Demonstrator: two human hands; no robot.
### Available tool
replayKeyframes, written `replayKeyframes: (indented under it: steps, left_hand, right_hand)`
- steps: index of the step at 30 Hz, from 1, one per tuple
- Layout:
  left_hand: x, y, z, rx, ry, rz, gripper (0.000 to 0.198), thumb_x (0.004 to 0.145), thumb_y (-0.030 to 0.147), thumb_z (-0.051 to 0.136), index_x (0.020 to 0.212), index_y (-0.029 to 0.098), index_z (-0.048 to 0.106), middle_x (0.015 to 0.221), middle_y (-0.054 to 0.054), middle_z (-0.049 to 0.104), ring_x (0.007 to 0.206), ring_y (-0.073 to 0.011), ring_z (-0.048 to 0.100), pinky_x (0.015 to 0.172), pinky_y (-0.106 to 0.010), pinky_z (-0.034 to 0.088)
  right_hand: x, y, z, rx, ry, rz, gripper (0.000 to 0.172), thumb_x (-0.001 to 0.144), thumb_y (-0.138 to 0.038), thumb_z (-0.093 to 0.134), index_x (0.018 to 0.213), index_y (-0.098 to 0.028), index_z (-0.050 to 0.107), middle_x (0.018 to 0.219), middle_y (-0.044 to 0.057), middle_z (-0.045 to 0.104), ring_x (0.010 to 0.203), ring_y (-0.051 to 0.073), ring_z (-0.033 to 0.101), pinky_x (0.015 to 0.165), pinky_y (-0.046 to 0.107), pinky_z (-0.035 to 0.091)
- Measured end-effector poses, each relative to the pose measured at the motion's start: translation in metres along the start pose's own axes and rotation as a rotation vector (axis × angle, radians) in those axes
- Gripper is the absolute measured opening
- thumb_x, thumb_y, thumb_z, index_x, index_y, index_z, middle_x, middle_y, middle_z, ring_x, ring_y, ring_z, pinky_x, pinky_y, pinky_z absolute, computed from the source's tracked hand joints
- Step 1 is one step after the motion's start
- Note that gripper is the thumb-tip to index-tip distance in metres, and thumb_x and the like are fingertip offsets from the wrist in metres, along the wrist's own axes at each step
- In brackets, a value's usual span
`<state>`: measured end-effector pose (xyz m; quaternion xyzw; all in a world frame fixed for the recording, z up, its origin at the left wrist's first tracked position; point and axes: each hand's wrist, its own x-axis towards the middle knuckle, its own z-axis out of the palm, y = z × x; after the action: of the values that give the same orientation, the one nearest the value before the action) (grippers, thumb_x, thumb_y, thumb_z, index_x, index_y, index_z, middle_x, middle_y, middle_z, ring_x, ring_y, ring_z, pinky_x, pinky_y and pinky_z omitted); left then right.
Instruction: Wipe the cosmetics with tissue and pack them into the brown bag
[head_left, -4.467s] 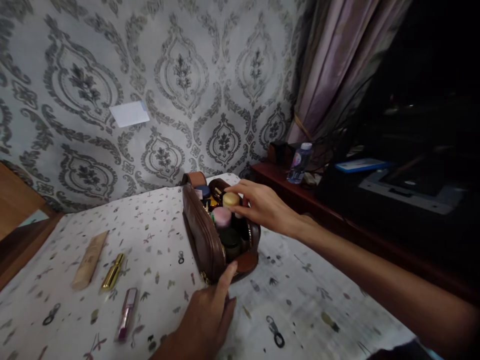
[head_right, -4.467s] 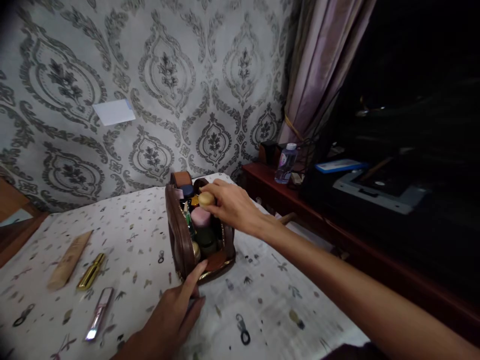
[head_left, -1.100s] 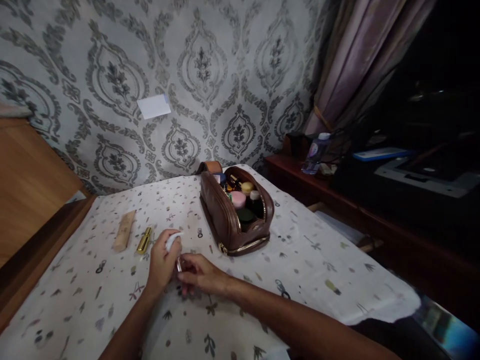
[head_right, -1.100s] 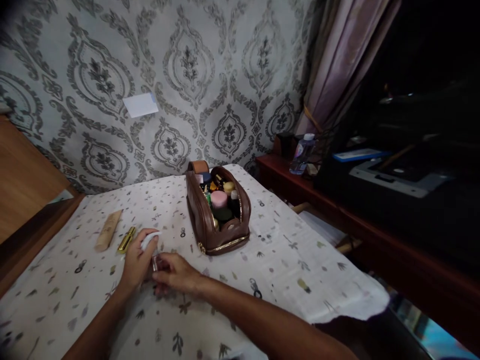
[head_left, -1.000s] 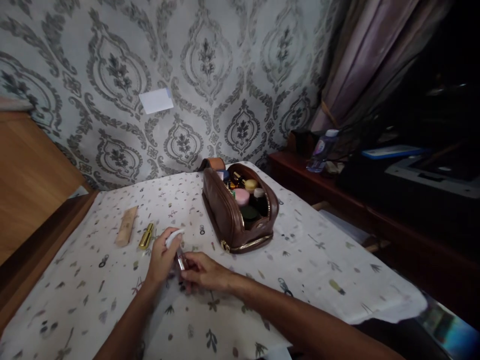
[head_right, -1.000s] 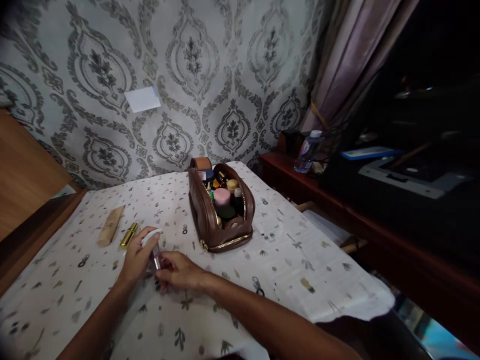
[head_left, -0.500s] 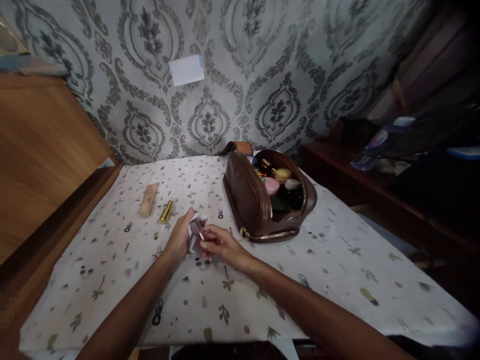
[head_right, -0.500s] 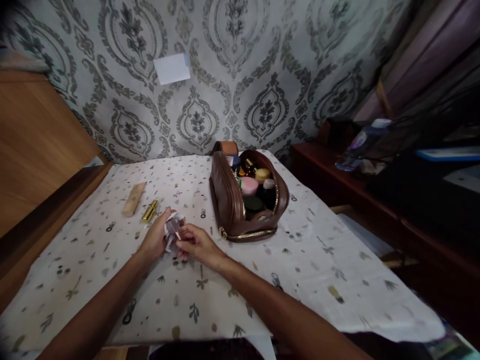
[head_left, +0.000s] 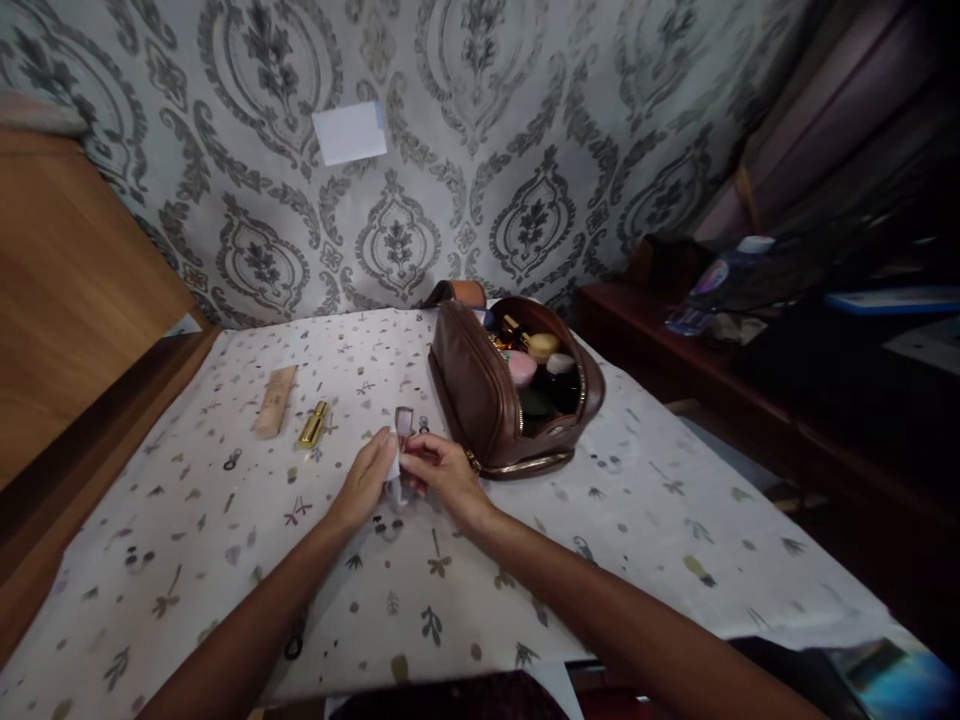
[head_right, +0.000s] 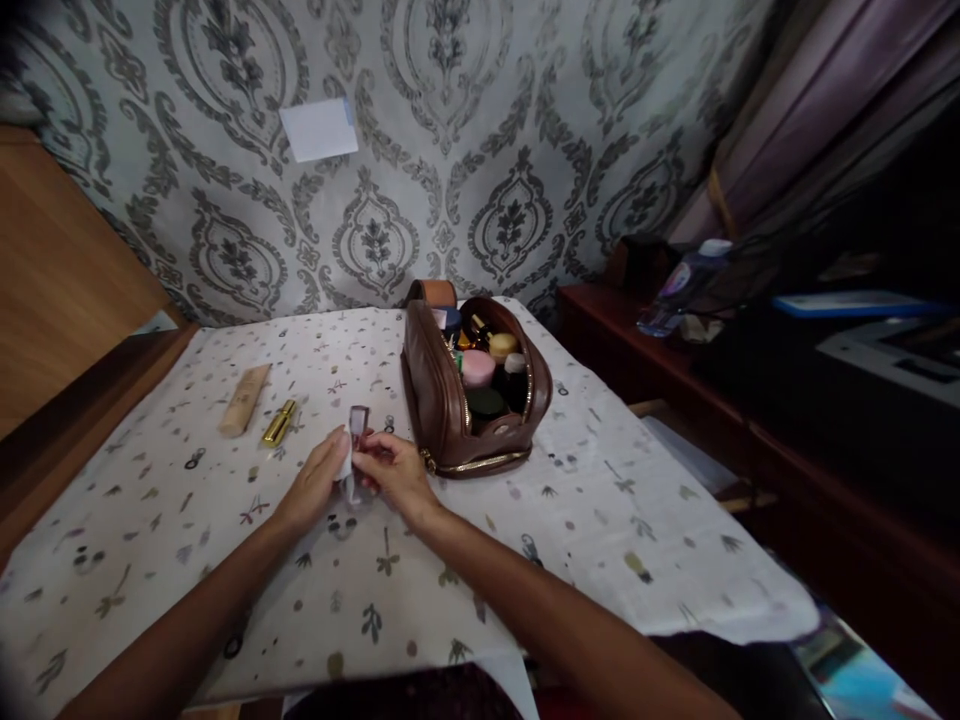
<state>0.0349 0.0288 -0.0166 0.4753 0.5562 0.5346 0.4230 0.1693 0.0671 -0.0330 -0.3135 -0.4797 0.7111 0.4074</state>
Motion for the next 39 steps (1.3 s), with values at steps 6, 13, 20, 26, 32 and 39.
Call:
replayKeyframes:
  steps: [6, 13, 20, 26, 32, 39]
  left_hand:
    - [0.0, 0.002, 0.001, 0.041, -0.134, 0.058, 0.045, 0.085, 0.061, 0.058, 0.091, 0.018, 0.066, 0.087, -0.004, 0.066, 0.082, -0.0179, 0.059, 0.079, -0.026, 0.048]
    - [0.004, 0.0, -0.004, 0.051, -0.113, 0.059, 0.037, 0.082, 0.051, 0.066, 0.097, 0.018, 0.069, 0.087, -0.003, 0.067, 0.085, -0.0196, 0.061, 0.078, -0.027, 0.049]
    - [0.008, 0.007, -0.015, 0.152, -0.191, 0.088, 0.032, 0.083, 0.042, 0.062, 0.1, 0.015, 0.066, 0.085, -0.002, 0.066, 0.079, -0.017, 0.06, 0.077, -0.025, 0.047]
    - [0.012, 0.015, -0.04, 0.251, -0.307, 0.059, 0.03, 0.08, 0.038, 0.066, 0.101, 0.017, 0.069, 0.09, -0.002, 0.068, 0.08, -0.0183, 0.06, 0.071, -0.023, 0.046]
    - [0.017, 0.013, -0.046, 0.241, -0.196, 0.048, 0.039, 0.078, 0.044, 0.068, 0.107, 0.018, 0.068, 0.084, -0.002, 0.067, 0.072, -0.0175, 0.059, 0.066, -0.024, 0.045]
    - [0.015, 0.005, -0.038, 0.403, 0.254, 0.198, 0.025, 0.095, 0.04, 0.045, 0.111, 0.023, 0.054, 0.095, -0.005, 0.06, 0.091, -0.0202, 0.058, 0.083, -0.032, 0.047]
  right_hand:
    - [0.006, -0.001, -0.003, -0.066, 0.041, -0.058, 0.036, 0.059, -0.044, 0.084, 0.078, -0.019, 0.066, 0.056, -0.005, 0.059, 0.048, 0.011, 0.052, 0.045, 0.024, 0.043]
    - [0.004, 0.001, -0.002, 0.029, 0.011, -0.068, 0.04, 0.061, -0.039, 0.084, 0.09, -0.02, 0.065, 0.08, -0.001, 0.064, 0.063, 0.012, 0.061, 0.066, 0.029, 0.056]
    - [0.0, -0.003, -0.002, -0.018, -0.019, -0.062, 0.037, 0.073, -0.047, 0.076, 0.093, -0.02, 0.061, 0.089, 0.001, 0.061, 0.075, 0.017, 0.064, 0.065, 0.031, 0.055]
    - [0.001, -0.007, -0.003, 0.01, 0.064, -0.092, 0.046, 0.076, -0.055, 0.072, 0.105, -0.022, 0.06, 0.092, 0.002, 0.063, 0.07, 0.015, 0.06, 0.055, 0.025, 0.048]
    - [0.004, -0.005, -0.004, 0.016, 0.051, -0.076, 0.04, 0.071, -0.052, 0.077, 0.089, -0.019, 0.063, 0.074, 0.001, 0.066, 0.063, 0.014, 0.06, 0.054, 0.026, 0.044]
    - [0.006, 0.0, -0.002, 0.073, 0.085, -0.073, 0.046, 0.057, -0.046, 0.088, 0.083, -0.02, 0.06, 0.074, -0.002, 0.067, 0.069, 0.016, 0.067, 0.065, 0.029, 0.052]
